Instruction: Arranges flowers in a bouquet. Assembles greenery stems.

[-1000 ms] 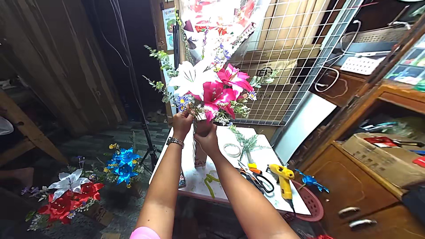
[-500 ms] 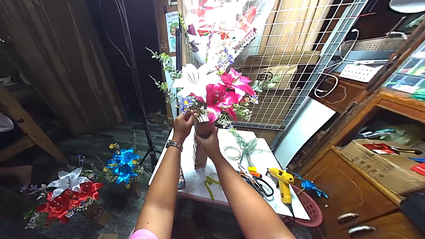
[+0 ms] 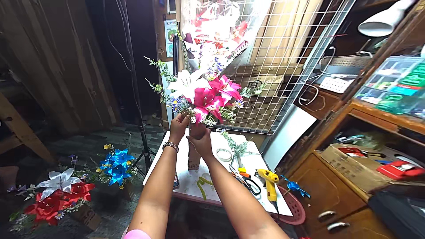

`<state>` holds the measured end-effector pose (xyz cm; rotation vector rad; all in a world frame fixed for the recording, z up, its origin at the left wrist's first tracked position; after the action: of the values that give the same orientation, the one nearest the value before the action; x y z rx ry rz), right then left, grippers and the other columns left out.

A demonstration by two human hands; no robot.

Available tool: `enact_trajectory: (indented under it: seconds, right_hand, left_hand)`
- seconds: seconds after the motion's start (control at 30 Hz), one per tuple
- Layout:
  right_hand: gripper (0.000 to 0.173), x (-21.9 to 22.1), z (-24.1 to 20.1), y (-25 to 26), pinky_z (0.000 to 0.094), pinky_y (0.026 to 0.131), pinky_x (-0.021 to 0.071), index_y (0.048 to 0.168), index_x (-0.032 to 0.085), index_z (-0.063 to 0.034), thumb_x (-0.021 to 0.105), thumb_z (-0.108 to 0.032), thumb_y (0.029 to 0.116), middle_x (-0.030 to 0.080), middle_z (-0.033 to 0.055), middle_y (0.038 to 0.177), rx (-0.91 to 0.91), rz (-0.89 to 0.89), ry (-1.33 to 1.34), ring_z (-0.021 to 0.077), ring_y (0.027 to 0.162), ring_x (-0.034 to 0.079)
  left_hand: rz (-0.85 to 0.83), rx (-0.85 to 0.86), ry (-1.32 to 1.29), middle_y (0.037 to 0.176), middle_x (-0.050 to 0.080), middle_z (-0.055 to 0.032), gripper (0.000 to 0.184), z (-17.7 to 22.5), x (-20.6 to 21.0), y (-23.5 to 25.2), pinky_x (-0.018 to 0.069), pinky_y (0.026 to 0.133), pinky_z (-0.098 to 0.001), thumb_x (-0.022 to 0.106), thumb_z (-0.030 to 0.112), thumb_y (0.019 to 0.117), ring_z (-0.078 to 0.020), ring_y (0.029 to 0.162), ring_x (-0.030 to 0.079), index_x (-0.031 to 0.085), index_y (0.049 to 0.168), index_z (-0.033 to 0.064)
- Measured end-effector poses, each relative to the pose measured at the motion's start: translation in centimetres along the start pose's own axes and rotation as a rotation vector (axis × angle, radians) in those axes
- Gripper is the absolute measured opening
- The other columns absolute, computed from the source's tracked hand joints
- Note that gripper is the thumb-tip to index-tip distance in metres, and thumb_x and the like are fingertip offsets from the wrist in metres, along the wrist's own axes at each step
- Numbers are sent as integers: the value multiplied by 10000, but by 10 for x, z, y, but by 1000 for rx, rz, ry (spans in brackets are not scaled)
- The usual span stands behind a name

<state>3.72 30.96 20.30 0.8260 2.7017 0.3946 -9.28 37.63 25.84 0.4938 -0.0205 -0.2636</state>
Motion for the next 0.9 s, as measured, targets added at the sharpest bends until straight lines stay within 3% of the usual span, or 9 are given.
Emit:
enact_trajectory:
  seconds: [0.1,0.2,0.43,0.6,0.9]
  right_hand:
    - [907,-2,-2,-1,517,1049,473,1449,343,66,904,-162,774,525,316,1359,2,8,-13,393,1241,571]
    - [897,-1,-2,0,514,1056,464,1449,341,65,898,-162,783,523,313,1361,13,2,-30,393,1248,565]
    - [890,0,-2,-1,515,1052,469,1453,333,58,889,-143,787,528,309,1354,28,-1,-33,392,1249,566]
    - [902,0,0,-1,531,1072,447,1471,317,57,883,-166,805,492,317,1399,53,-7,-71,410,1283,538]
    - [886,-1,2,-1,537,1048,464,1461,322,43,882,-181,812,497,310,1390,56,1,-71,407,1263,552]
  left_hand:
    - [70,-29,-82,858,640,-70,166,-9,0,17,520,739,-297,553,109,1032,-82,743,593,625,1048,-39]
    - [96,-81,-155,944,648,-124,170,-10,2,25,560,778,-313,547,37,1015,-115,804,632,596,1119,-88]
    - [118,-53,13,829,640,-85,128,-1,0,26,534,736,-307,571,39,995,-100,727,608,641,1020,-66]
    - [106,23,58,802,640,-69,142,-3,2,25,516,742,-307,558,60,1008,-87,728,599,646,1001,-51]
    - [109,13,127,797,649,-70,167,1,2,25,515,747,-321,563,70,1011,-95,726,601,670,959,-47]
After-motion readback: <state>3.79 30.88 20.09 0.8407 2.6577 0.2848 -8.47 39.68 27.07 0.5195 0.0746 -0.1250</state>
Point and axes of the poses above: each hand's wrist, its own y-axis towards the middle knuckle, its own x-axis out of the palm, z = x × y, the point moved 9 cm from there along y, towards the middle knuckle
